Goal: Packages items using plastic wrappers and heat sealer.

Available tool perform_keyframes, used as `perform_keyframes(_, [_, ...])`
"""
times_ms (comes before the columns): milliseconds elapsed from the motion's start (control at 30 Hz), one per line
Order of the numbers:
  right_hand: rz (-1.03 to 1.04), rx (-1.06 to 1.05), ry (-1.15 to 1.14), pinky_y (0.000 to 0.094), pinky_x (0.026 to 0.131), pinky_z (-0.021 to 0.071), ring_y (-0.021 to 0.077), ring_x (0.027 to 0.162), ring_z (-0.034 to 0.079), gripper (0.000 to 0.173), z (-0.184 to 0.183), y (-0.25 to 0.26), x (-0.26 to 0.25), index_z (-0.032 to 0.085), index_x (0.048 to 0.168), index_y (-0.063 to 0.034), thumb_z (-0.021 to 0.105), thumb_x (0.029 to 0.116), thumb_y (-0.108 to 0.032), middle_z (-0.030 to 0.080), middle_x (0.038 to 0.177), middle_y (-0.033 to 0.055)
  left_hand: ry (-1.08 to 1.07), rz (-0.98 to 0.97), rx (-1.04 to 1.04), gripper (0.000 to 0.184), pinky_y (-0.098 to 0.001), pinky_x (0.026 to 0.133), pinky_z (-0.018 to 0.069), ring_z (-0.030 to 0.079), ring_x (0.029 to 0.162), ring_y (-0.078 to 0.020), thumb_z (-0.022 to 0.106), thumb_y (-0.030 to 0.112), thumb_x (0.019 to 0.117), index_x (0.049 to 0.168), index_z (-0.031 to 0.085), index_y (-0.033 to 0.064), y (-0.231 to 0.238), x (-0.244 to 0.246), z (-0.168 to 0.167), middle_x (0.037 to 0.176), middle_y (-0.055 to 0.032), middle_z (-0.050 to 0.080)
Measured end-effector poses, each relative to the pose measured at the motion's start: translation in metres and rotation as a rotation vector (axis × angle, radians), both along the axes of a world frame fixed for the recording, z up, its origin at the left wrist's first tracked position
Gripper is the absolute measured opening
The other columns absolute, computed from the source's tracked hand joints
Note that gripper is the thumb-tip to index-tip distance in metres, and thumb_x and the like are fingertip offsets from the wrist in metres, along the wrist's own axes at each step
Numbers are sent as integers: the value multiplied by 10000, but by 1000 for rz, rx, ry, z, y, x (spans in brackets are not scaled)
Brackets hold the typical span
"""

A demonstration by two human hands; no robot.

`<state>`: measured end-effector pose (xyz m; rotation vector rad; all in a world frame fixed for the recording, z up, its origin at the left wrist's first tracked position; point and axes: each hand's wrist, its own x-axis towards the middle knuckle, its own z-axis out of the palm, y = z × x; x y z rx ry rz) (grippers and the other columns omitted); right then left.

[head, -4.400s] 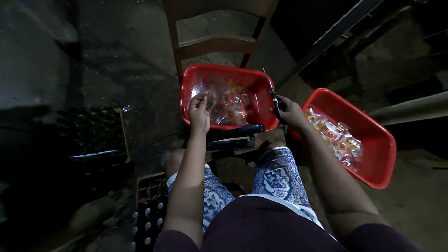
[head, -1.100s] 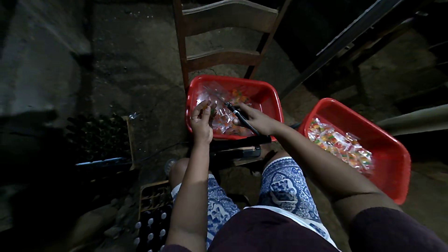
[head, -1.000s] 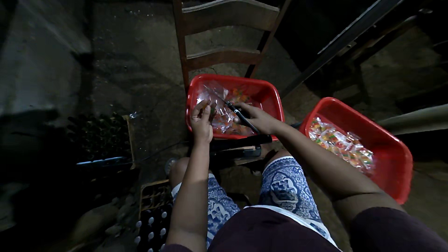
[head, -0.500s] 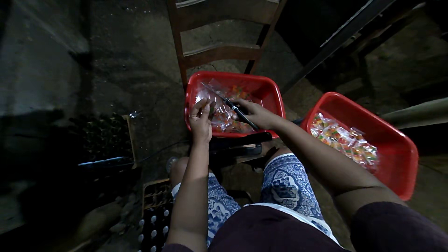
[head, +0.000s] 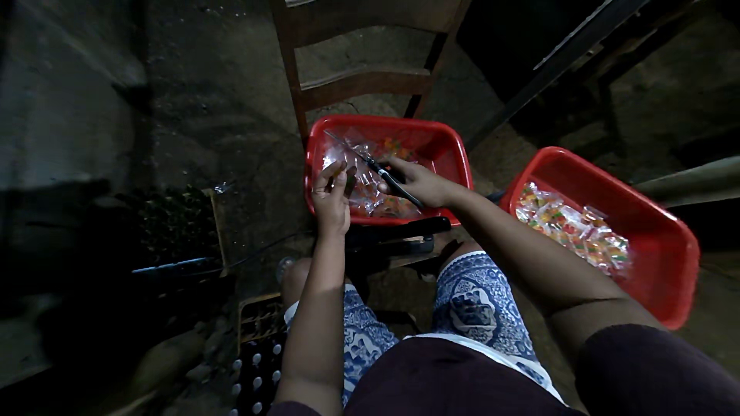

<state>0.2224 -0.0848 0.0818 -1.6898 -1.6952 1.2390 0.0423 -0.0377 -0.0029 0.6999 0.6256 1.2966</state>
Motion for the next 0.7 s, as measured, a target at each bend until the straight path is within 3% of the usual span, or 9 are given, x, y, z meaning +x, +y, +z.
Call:
perform_keyframes(167, [17,42,5,313,718,517,82,775,581,566,-7,4,4,518,1409,-112,644,976,-455,632,964,31,-11,5,-7,235,-340,880,608,715,990,-162,541,-46,1006,1160,654,90,0,0,0,1132,-33,706])
perform_keyframes(333, [12,57,-13,308,695,513,82,750,576,549,-10,5,5,527,1413,-116,642,983,-437,635,946,29,-16,0,-5,233,-328,870,609,718,994,-155,548,-37,1008,1156,663,101,0,0,-1,1128,-29,717])
perform_keyframes(500, [8,23,16,332,739,521,95,802,588,595,-6,9,2,500,1426,-103,645,968,-455,635,1001,46,11,4,-14,237,-338,889,604,716,998,-157,547,-40,1008,1178,644,92,-1,0,1,1142,-30,708])
perform_keyframes(700, [19,44,-16,313,754,520,92,805,592,535,-3,10,2,522,1432,-95,647,998,-382,651,1011,55,-9,0,-14,235,-330,869,607,711,995,-159,541,-40,1008,1170,652,91,1,-1,-2,1139,-39,702])
